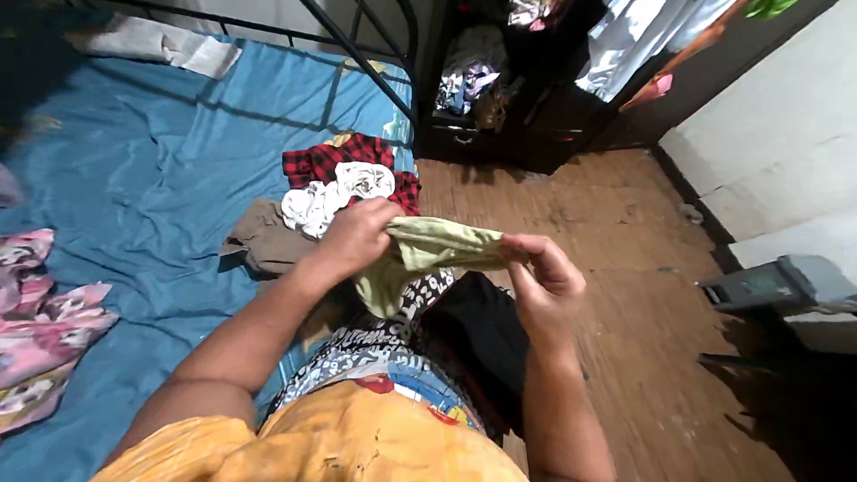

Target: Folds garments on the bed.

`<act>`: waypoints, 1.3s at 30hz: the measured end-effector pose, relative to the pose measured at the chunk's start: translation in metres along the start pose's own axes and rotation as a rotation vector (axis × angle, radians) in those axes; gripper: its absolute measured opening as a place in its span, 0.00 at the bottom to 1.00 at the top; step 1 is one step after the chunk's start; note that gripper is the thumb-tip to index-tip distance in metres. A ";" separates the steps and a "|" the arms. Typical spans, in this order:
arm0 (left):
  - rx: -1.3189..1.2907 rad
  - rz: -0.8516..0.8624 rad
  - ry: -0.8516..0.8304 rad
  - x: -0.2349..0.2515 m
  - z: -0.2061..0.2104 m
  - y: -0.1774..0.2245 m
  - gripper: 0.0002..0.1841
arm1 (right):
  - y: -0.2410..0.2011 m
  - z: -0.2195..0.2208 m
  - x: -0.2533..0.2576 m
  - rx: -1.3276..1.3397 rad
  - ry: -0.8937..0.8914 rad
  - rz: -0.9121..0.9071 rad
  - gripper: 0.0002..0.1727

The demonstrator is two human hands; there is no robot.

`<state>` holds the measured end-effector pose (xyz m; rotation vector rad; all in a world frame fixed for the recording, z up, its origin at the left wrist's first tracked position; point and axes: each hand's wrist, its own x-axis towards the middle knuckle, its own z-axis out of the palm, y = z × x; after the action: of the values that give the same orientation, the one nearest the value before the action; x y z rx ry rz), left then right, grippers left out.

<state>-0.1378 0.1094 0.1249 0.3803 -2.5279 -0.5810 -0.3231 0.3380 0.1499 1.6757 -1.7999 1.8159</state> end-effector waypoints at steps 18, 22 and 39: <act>-0.213 0.071 0.298 0.036 0.010 0.036 0.11 | 0.005 -0.008 0.015 -0.585 -0.446 0.328 0.22; 0.114 0.038 0.501 0.052 -0.035 -0.008 0.12 | 0.023 -0.060 0.021 -0.872 -0.217 0.361 0.18; -1.133 0.429 -0.167 0.051 -0.031 0.152 0.16 | -0.031 -0.012 -0.003 0.223 0.210 -0.084 0.28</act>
<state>-0.1868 0.2125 0.2419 -0.6151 -1.8938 -1.7118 -0.3079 0.3583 0.1715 1.5302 -1.4701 2.1303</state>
